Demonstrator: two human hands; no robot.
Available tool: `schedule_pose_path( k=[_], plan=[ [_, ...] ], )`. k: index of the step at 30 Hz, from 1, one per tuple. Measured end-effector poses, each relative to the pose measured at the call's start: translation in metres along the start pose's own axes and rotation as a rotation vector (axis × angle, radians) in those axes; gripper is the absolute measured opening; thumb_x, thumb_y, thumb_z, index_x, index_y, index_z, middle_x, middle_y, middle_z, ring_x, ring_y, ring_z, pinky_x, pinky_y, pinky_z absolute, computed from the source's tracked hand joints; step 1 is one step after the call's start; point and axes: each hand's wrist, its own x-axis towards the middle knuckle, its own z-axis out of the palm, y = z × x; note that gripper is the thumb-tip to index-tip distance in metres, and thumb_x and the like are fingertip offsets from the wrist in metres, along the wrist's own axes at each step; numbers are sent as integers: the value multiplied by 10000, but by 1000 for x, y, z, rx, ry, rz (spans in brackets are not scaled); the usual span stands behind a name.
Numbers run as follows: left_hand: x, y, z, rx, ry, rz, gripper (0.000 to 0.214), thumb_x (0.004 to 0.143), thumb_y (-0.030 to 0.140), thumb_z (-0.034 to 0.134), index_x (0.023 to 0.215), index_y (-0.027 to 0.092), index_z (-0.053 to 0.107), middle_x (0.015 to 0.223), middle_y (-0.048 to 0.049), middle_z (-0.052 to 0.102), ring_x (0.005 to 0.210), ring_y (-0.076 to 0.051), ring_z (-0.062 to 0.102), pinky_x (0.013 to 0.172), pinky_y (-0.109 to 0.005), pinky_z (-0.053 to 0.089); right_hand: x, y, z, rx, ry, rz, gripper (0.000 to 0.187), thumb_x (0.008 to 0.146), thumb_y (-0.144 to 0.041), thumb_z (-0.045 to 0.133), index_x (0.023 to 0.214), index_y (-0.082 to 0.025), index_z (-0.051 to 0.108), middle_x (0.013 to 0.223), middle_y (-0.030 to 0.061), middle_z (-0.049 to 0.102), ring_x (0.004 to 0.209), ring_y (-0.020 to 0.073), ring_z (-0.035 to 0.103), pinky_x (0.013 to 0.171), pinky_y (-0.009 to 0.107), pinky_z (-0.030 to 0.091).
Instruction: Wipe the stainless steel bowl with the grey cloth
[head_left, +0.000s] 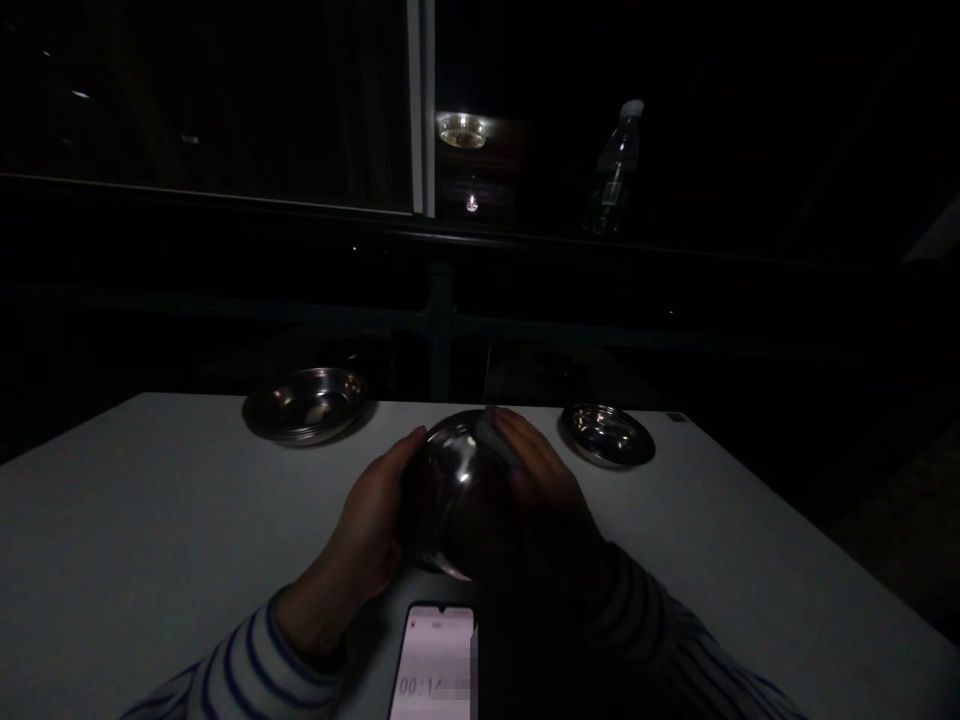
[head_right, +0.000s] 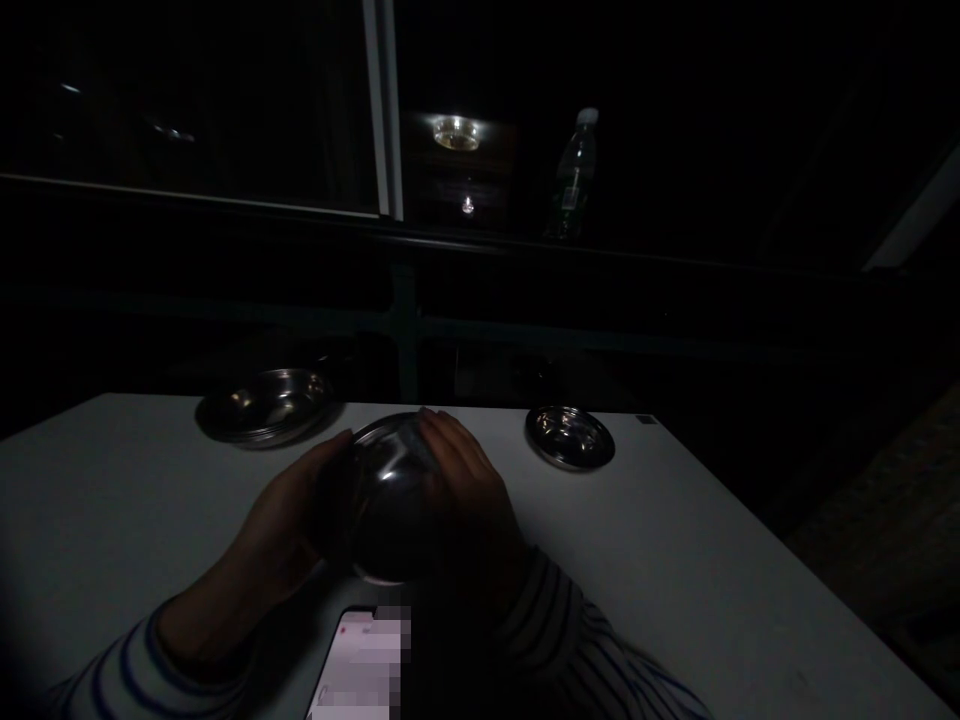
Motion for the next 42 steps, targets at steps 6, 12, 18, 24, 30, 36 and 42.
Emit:
schedule_pose_path(
  k=[6, 12, 18, 24, 30, 36, 42],
  plan=[
    [3, 0, -1, -84, 7, -72, 236, 825, 235, 490, 659, 123, 616, 511, -9, 615, 425, -112, 572, 395, -197, 443, -8, -20, 21, -396, -18, -382, 355, 884, -261, 425, 1216, -158, 495, 1252, 69, 547, 1287, 206, 337, 1073, 415, 321],
    [11, 14, -11, -105, -15, -16, 298, 852, 233, 423, 636, 121, 595, 492, -23, 608, 387, -113, 542, 363, -206, 435, -18, -7, 27, -441, -25, -537, 342, 856, -191, 454, 1190, -158, 519, 1245, 56, 551, 1309, 205, 305, 1069, 385, 342],
    [8, 21, -9, -92, 88, 86, 175, 829, 191, 476, 744, 130, 616, 576, -15, 652, 484, -128, 606, 452, -223, 497, -18, 22, 1, -229, 2, -169, 448, 902, -201, 340, 1341, -115, 353, 1312, 132, 490, 1298, 189, 349, 1026, 382, 411],
    [4, 21, -6, 83, 192, 241, 136, 777, 272, 572, 770, 153, 638, 639, -3, 673, 557, -130, 620, 504, -208, 476, -47, 20, -20, -34, 59, 352, 409, 932, -262, 292, 1312, -189, 425, 1337, 66, 479, 1251, 170, 421, 1049, 373, 378],
    [10, 6, -12, 605, 18, 436, 383, 788, 449, 511, 542, 160, 562, 480, 15, 548, 469, -115, 487, 471, -218, 351, -65, 26, -31, 124, 133, 604, 414, 914, -387, 353, 1258, -208, 497, 1308, 72, 509, 1243, 221, 430, 1058, 464, 327],
    [20, -20, -17, 1002, -102, 621, 410, 836, 470, 420, 592, 175, 568, 527, 11, 535, 523, -134, 485, 524, -242, 322, -63, 28, -30, 295, 238, 733, 404, 873, -420, 422, 1185, -202, 555, 1234, 90, 568, 1185, 249, 484, 1034, 502, 324],
    [22, -35, -18, 1286, -215, 636, 390, 865, 433, 380, 655, 200, 611, 581, -21, 614, 547, -153, 555, 556, -254, 334, -64, 34, -30, 415, 273, 802, 389, 848, -412, 451, 1131, -188, 597, 1168, 97, 612, 1104, 254, 551, 974, 468, 403]
  ],
)
